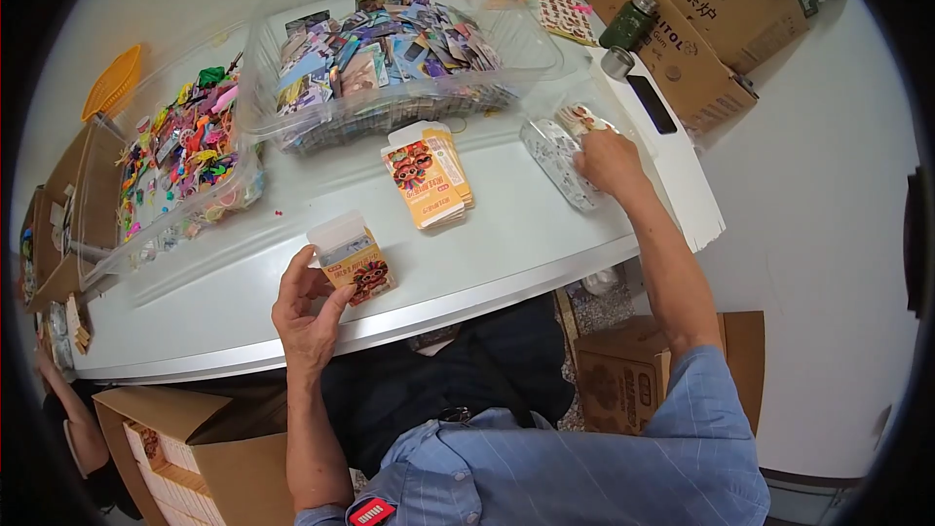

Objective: Assembling and packing small toy or snack boxes with various items and then placing the finished boxes into a larger shipping carton.

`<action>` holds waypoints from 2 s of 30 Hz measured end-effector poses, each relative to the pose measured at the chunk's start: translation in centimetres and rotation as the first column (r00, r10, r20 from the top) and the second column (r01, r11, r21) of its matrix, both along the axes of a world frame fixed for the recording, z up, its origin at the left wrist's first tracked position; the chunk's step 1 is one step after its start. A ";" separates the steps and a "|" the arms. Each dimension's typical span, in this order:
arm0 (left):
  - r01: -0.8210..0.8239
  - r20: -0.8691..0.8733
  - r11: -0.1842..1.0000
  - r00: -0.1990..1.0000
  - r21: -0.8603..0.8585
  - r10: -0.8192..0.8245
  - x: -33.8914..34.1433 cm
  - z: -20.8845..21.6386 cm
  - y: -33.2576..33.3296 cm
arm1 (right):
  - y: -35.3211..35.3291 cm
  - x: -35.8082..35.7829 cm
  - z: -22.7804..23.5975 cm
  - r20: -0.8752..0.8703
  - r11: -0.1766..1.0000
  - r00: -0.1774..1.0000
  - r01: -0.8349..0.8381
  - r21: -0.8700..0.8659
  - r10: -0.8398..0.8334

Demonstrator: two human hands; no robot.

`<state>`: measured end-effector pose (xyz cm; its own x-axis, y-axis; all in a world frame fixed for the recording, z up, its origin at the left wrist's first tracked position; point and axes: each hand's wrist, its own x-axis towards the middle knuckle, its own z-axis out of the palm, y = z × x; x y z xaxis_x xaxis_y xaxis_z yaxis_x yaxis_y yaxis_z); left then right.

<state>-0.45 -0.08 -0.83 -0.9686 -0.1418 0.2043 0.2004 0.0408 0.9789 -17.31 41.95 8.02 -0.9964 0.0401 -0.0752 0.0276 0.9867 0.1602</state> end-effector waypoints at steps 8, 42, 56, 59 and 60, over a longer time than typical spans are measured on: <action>0.012 0.005 1.000 1.000 -0.011 -0.012 0.0 0.2 0.1 | 1.8 -0.5 -1.4 -0.023 0.999 1.000 0.009 0.043 -0.008; 0.032 -0.142 0.992 0.989 -0.122 -0.049 0.0 -0.1 0.2 | -20.1 6.7 0.9 -0.591 0.004 0.508 -0.760 -0.649 0.626; 0.021 0.008 0.998 1.000 -0.064 -0.021 0.4 1.2 -0.2 | -26.6 0.1 7.4 -0.564 0.131 0.557 -0.773 -0.621 0.609; 0.052 0.055 0.998 0.997 -0.031 -0.050 0.3 1.3 -0.3 | -32.7 -3.9 7.0 -0.678 0.031 0.385 -0.881 -0.472 0.627; 0.042 0.050 0.998 0.998 -0.036 -0.040 0.2 1.2 -0.3 | -34.9 -4.9 6.7 -0.682 0.021 0.375 -0.884 -0.467 0.628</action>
